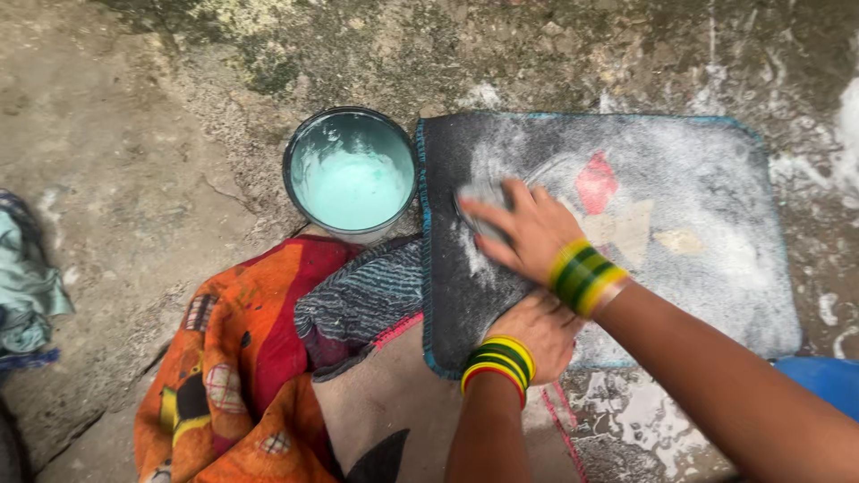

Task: The person scrubs a black rug and a beige rug with a brush and soapy water on the ground, periodically rinsing them with water from a blue pitcher.

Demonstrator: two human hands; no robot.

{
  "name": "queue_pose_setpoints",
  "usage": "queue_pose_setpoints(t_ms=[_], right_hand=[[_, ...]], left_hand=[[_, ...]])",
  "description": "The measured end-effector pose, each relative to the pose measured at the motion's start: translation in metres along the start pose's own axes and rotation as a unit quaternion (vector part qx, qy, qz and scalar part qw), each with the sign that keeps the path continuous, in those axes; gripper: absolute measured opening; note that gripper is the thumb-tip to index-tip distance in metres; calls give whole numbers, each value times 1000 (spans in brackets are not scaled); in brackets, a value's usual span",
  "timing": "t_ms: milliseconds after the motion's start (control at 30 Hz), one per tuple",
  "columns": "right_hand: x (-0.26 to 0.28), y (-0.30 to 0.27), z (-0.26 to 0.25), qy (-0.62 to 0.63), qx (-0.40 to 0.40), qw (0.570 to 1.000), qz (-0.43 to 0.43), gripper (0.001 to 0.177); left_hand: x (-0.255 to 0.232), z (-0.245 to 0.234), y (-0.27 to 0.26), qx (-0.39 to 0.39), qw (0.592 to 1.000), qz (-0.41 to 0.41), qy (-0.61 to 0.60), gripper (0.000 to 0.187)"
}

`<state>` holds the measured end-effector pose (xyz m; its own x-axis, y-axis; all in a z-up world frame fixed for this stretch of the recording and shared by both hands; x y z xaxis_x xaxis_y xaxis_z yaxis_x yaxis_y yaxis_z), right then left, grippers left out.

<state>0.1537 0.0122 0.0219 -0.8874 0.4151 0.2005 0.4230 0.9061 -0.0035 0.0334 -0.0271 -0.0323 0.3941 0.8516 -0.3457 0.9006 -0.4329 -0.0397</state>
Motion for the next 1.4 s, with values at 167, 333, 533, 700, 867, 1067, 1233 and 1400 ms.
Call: queue_pose_setpoints(t_ms=[167,333,533,700,867,1067,1233,1400], right_hand=[[9,39,-5,38,-116,991,59,55],[36,-32,-14,114,45,974,-192,60],[22,7,-2,19,21,987,-160,60],[19,20,-1,105,-52,992,45,59],[55,-34,-17,108,10,975,-196,59],[27,27,-8,53,-68,993,-79,59],[-4,90,-5,-20,-101,993,61,56],[28,4,-14,45,-71,996,-39,58]], left_hand=[[28,18,5,0,989,-140,-56,63],[15,36,14,30,979,-131,-151,62],[13,-3,8,28,991,-105,-78,60],[14,-12,5,135,984,-108,-47,56],[15,-14,8,81,991,-96,-48,59],[10,-14,4,15,996,-82,-39,64],[11,-11,1,-101,989,-87,-60,66],[28,-17,-4,18,993,-92,-70,66]])
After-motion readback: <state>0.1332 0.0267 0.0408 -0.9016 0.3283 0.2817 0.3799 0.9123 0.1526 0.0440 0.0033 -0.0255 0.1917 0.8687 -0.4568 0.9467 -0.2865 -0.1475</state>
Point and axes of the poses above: each hand's wrist, its own y-axis towards the middle knuckle, its own z-axis out of the palm, x = y × z, the point moved 5 cm from there along y, towards the middle knuckle, and after that the axes turned 7 degrees about -z, right-handed, at the moved point
